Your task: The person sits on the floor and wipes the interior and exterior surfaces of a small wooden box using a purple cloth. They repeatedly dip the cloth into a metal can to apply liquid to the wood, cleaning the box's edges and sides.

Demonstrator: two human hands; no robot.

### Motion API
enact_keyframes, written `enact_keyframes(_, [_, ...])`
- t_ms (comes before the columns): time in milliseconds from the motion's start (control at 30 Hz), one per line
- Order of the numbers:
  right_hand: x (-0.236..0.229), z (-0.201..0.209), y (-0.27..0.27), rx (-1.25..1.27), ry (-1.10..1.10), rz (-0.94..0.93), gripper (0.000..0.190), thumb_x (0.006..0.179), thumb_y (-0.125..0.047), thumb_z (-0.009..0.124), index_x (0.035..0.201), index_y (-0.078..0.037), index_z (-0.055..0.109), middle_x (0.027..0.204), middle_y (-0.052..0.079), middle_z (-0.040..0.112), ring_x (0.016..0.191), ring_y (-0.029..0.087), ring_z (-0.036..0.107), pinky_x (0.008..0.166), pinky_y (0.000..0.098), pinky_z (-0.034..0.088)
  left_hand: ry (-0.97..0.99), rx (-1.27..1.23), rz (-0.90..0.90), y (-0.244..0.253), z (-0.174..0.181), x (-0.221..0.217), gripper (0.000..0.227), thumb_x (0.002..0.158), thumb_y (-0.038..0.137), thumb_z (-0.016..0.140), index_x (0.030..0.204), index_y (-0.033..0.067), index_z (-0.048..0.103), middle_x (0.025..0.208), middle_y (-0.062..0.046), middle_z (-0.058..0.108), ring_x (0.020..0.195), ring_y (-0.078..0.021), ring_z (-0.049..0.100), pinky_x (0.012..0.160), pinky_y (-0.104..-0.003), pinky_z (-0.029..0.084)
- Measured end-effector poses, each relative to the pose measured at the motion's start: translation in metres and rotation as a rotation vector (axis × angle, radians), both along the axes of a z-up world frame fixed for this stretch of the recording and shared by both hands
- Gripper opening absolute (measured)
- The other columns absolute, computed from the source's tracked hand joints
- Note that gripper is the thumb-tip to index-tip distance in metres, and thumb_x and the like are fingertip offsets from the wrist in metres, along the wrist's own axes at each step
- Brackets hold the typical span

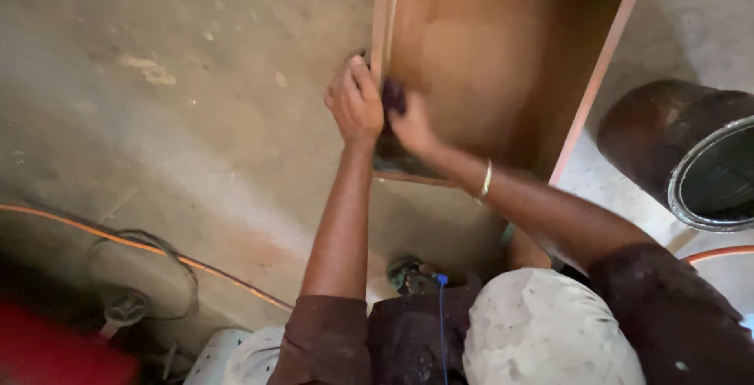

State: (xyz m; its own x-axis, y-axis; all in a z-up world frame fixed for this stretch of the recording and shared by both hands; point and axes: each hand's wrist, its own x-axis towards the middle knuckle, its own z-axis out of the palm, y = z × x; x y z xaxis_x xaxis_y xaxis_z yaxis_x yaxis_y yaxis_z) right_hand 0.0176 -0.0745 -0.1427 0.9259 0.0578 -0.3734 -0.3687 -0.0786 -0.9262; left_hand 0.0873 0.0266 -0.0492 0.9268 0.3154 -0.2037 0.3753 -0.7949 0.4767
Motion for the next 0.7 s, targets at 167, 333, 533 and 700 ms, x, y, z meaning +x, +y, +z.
enact_keyframes(167, [0.032, 0.026, -0.050, 0.315, 0.623, -0.122, 0.038, 0.090, -0.010, 0.063, 0.127, -0.002, 0.066, 0.107, 0.008, 0.073, 0.089, 0.017, 0.069, 0.077, 0.0347, 0.056, 0.008, 0.023, -0.005, -0.004, 0.004, 0.002, 0.046, 0.108, 0.038, 0.036, 0.120, 0.0112, 0.071, 0.116, -0.010, 0.075, 0.113, -0.0318, 0.066, 0.106, -0.053, 0.037])
enact_keyframes(333, [0.153, 0.012, -0.054, 0.900, 0.410, -0.692, 0.032, 0.091, -0.006, 0.064, 0.121, 0.006, 0.061, 0.108, 0.016, 0.072, 0.097, 0.028, 0.074, 0.086, 0.0449, 0.067, -0.002, 0.098, 0.001, -0.006, 0.013, 0.002, 0.041, 0.107, 0.035, 0.041, 0.112, 0.0103, 0.072, 0.109, -0.011, 0.075, 0.107, -0.0336, 0.067, 0.104, -0.053, 0.039])
enact_keyframes(533, [0.152, -0.002, -0.128, -0.018, 0.309, -0.560, 0.019, 0.085, -0.009, 0.069, 0.101, 0.001, 0.069, 0.094, 0.015, 0.073, 0.081, 0.027, 0.072, 0.070, 0.0425, 0.064, -0.057, 0.120, -0.038, -0.005, 0.022, 0.004, 0.037, 0.106, 0.032, 0.044, 0.105, 0.0089, 0.072, 0.104, -0.012, 0.075, 0.101, -0.0347, 0.067, 0.099, -0.053, 0.041])
enact_keyframes(700, [0.143, -0.005, -0.151, 0.277, 0.355, -1.065, 0.013, 0.088, -0.006, 0.064, 0.084, 0.000, 0.075, 0.080, 0.015, 0.076, 0.068, 0.027, 0.073, 0.059, 0.0435, 0.060, -0.039, 0.140, -0.043, -0.009, 0.020, 0.009, 0.036, 0.105, 0.032, 0.045, 0.098, 0.0099, 0.073, 0.100, -0.012, 0.075, 0.100, -0.0354, 0.068, 0.100, -0.053, 0.042])
